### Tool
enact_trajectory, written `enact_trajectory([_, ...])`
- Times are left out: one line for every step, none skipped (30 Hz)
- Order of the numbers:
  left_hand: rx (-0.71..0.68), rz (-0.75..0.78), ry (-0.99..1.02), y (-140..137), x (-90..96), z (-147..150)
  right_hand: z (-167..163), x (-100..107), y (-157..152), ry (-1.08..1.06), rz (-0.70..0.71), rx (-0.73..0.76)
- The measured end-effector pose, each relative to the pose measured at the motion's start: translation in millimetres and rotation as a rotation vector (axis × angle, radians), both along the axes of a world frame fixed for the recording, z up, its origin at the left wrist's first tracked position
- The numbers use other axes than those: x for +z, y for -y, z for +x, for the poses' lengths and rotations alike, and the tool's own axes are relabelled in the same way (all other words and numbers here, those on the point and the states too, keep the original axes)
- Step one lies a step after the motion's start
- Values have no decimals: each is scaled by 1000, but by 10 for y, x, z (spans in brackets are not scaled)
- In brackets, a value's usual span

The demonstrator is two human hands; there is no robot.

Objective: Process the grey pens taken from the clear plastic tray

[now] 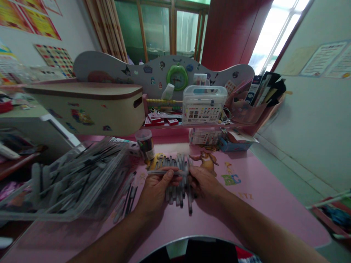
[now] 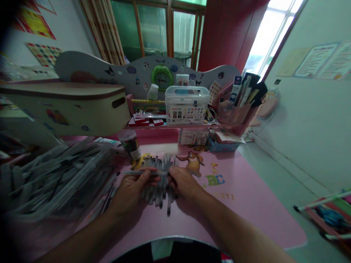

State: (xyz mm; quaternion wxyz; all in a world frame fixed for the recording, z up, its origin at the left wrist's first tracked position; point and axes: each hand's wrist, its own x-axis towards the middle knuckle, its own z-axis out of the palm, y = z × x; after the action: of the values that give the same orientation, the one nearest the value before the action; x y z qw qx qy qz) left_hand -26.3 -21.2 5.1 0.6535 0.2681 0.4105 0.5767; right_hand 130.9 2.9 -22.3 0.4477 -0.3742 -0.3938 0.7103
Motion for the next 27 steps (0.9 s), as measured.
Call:
enact_trajectory([12, 1, -5, 1, -4, 1, -1, -28, -17, 5, 16, 4])
enact_trajectory([24, 1, -11, 0, -9, 1, -3, -46, -30, 2, 31, -5])
enact_trajectory([31, 1, -17, -4, -14, -1, -6, -54, -37, -3, 39, -14])
enact_trajectory([35, 1, -23, -10, -20, -6, -11, -51, -39, -9, 44, -23])
enact_trajectory([38, 1, -33, -19, -25, -13, -15, -39, -35, -17, 49, -28])
enact_trajectory([43, 5, -44, -31, -30, -22, -20, -19, -28, -30, 52, -31])
enact_trajectory([51, 12, -56, -45, -34, -32, -23, 5, -18, -52, 51, -35])
enact_trajectory([63, 21, -69, -61, -37, -43, -22, 33, -8, -78, 44, -43])
enact_trajectory([79, 34, -82, -75, -38, -53, -18, 62, -2, -107, 33, -54])
enact_trajectory([95, 48, -95, -87, -37, -61, -8, 92, 0, -137, 17, -61])
enact_trajectory([109, 60, -107, -94, -34, -66, 7, 123, -4, -166, -7, -57])
enact_trajectory([118, 67, -116, -94, -28, -67, 26, 152, -13, -193, -37, -44])
enact_trajectory([122, 68, -120, -87, -21, -63, 49, 179, -26, -215, -78, -12])
enact_trajectory([115, 61, -116, -74, -13, -55, 72, 202, -41, -232, -127, 30])
enact_trajectory([98, 49, -105, -56, -5, -44, 94, 220, -56, -239, -177, 76])
enact_trajectory([78, 38, -92, -36, 2, -32, 113, 232, -68, -233, -219, 119])
enact_trajectory([61, 33, -81, -16, 7, -21, 126, 237, -76, -217, -243, 148])
enact_trajectory([48, 33, -80, 1, 11, -12, 134, 236, -79, -192, -247, 164])
enact_trajectory([43, 38, -91, 12, 13, -8, 136, 228, -78, -155, -236, 176])
enact_trajectory([50, 46, -115, 15, 13, -10, 134, 216, -74, -115, -213, 181])
enact_trajectory([69, 57, -148, 10, 14, -18, 130, 202, -68, -76, -187, 184])
enact_trajectory([93, 71, -182, -4, 15, -32, 125, 188, -64, -42, -164, 189])
enact_trajectory([120, 90, -204, -28, 18, -52, 121, 175, -61, -18, -145, 190])
enact_trajectory([149, 113, -203, -59, 24, -77, 120, 164, -63, -8, -129, 184])
enact_trajectory([184, 140, -174, -96, 32, -106, 122, 156, -70, -13, -117, 165])
enact_trajectory([219, 164, -118, -137, 43, -137, 128, 151, -83, -31, -115, 124])
enact_trajectory([254, 178, -43, -178, 56, -170, 137, 150, -103, -56, -126, 68])
